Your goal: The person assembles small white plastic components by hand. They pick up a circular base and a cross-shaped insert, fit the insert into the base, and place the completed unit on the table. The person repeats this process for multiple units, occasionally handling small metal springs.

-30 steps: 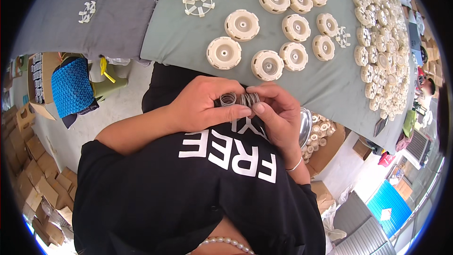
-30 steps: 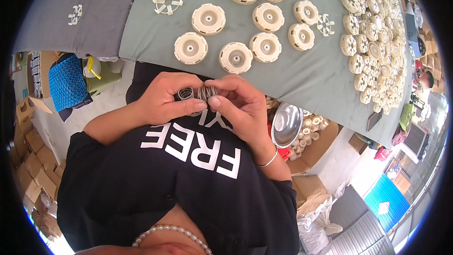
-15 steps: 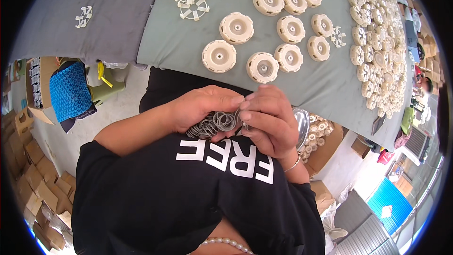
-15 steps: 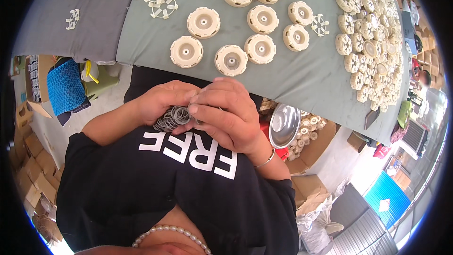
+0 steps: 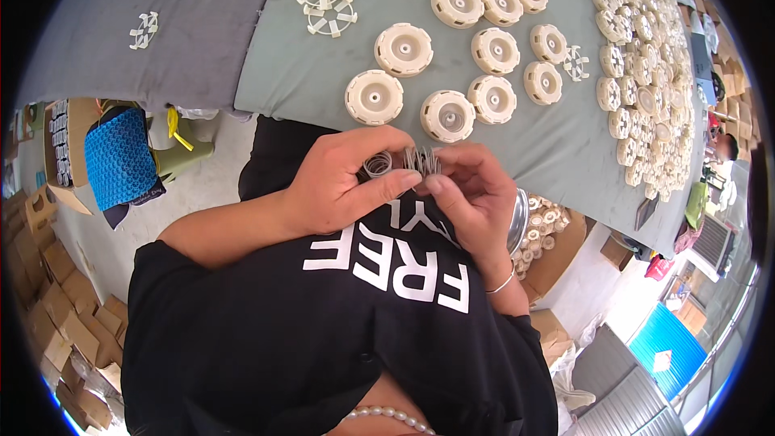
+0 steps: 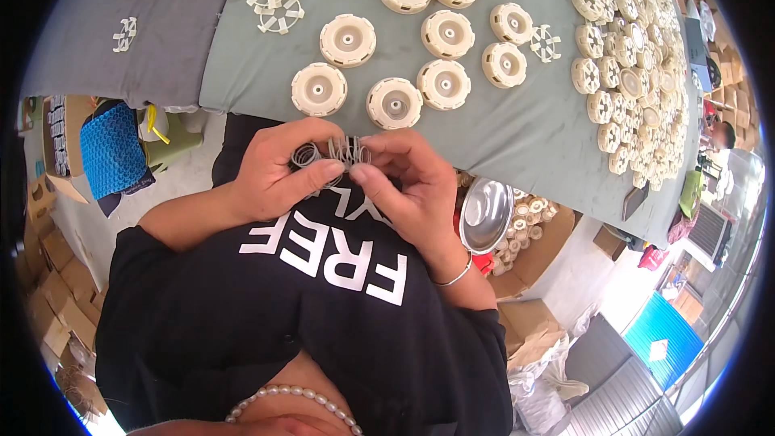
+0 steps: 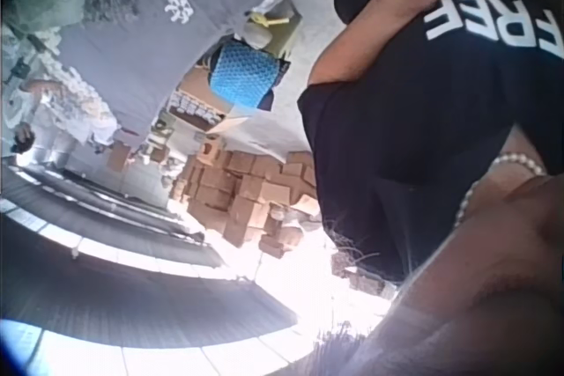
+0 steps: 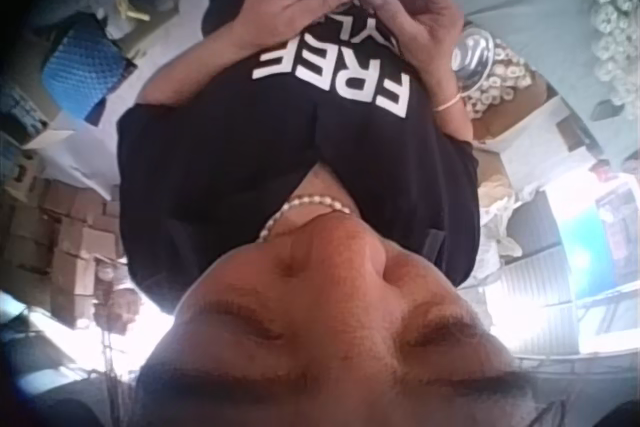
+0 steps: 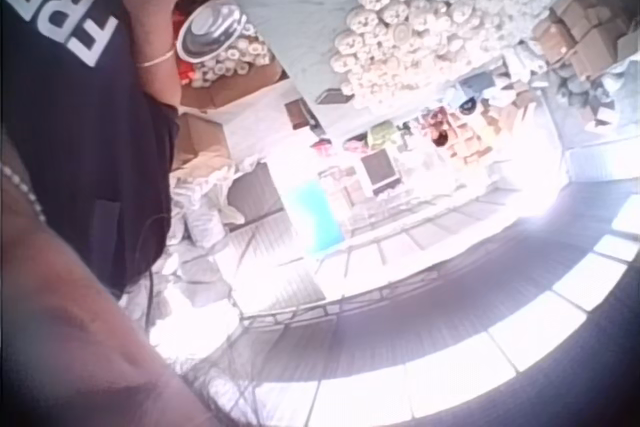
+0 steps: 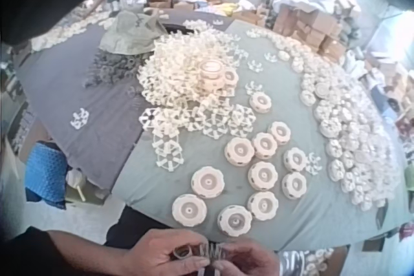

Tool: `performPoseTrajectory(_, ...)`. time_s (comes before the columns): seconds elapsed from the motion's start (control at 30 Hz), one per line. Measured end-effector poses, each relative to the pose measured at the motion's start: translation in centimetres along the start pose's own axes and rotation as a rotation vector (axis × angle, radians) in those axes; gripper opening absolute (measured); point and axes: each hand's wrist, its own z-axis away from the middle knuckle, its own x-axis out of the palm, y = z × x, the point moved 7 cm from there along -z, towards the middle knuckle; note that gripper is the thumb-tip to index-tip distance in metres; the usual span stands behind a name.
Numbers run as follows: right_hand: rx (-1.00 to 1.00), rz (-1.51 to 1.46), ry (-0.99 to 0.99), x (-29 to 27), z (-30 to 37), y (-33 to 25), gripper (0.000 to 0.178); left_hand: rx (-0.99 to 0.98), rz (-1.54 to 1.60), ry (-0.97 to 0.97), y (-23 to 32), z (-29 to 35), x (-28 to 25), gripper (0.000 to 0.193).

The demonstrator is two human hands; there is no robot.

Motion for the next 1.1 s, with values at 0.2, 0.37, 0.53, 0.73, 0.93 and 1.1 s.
performPoseTrajectory(0.2,-0.772,0.351,-0.217,1.9,0.7,-5.5,0.032,-0.713,0.999,-0.112,-4.2,1.0,2.9,0.04)
performPoseTrajectory(0.37,-0.173,-0.221,0.194,-7.6,-2.3,-2.0,0.034,-0.704,0.959,-0.208,-4.2,0.8,3.5,0.038)
performPoseTrajectory(0.53,-0.063,0.728,0.217,-9.9,-5.7,-2.9,0.025,-0.751,0.949,-0.224,-4.9,0.9,4.2,0.037)
performPoseTrajectory(0.73,-0.169,0.996,0.01,-7.6,-7.5,-2.2,0.032,-0.75,0.966,-0.262,-5.0,0.6,4.4,0.036)
performPoseTrajectory(0.93,-0.234,0.917,0.049,-6.4,-6.6,-3.4,0.038,-0.732,0.933,-0.233,-5.2,0.7,4.5,0.033)
performPoseTrajectory(1.1,-0.122,0.29,-0.291,-0.8,-3.3,-1.8,0.036,-0.655,0.967,-0.317,-4.5,0.3,4.4,0.036)
